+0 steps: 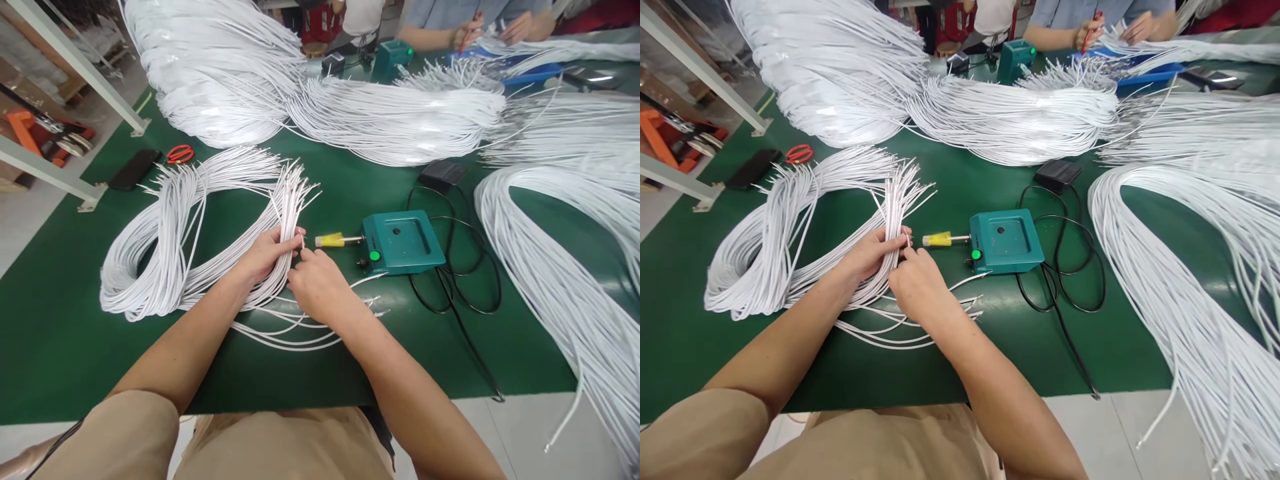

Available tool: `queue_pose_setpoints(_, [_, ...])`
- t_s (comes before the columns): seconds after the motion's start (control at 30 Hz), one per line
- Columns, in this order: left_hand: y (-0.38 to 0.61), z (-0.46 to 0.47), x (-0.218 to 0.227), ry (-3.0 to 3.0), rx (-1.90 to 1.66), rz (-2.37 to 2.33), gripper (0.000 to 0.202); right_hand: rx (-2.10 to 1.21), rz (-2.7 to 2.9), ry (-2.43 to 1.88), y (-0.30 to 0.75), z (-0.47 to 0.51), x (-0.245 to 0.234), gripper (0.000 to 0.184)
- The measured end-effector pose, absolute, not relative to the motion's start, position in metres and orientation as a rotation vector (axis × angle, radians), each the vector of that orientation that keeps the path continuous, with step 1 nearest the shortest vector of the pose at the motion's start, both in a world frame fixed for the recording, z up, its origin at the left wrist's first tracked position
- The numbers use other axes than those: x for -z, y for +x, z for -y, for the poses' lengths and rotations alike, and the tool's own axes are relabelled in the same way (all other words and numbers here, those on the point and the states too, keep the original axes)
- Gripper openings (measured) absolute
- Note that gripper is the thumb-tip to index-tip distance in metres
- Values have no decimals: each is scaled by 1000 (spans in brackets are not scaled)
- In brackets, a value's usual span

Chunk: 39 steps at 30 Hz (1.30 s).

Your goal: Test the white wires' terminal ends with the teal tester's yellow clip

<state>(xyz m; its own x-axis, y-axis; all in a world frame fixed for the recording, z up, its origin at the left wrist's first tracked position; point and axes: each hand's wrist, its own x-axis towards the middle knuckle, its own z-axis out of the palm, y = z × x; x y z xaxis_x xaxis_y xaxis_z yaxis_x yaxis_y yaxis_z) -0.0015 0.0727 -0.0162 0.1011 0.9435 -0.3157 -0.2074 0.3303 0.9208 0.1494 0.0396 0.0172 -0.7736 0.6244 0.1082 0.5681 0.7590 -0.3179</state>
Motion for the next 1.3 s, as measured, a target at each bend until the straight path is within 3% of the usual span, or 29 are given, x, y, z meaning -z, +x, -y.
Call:
queue_pose_setpoints(0.13, [0,-73,13,846,-1052,-1233,43,-827,2772,-1185,144,-29,-19,12])
queue_pose_setpoints(0.27, [2,-71,10,904,-1061,-1264,48,-1433,2442,-1251,162,-45,-33,28])
queue_pose_setpoints(0.37, [3,-68,6,980,-1000,-1236,43,-1309,2090,-1444,176,-67,-32,31])
queue_pose_setpoints(0.5, [5,-63,-1,1044,-833,-1154,36,-1248,1523,-1328,182,-81,-20,17])
queue_pose_setpoints(0.73, [9,-62,-10,992,-1040,-1204,35,-1364,1458,-1258,178,-78,-13,21])
queue_pose_setpoints(1.3, [9,-61,-11,1092,-882,-1117,33,-1467,1139,-1121,168,-73,-15,23])
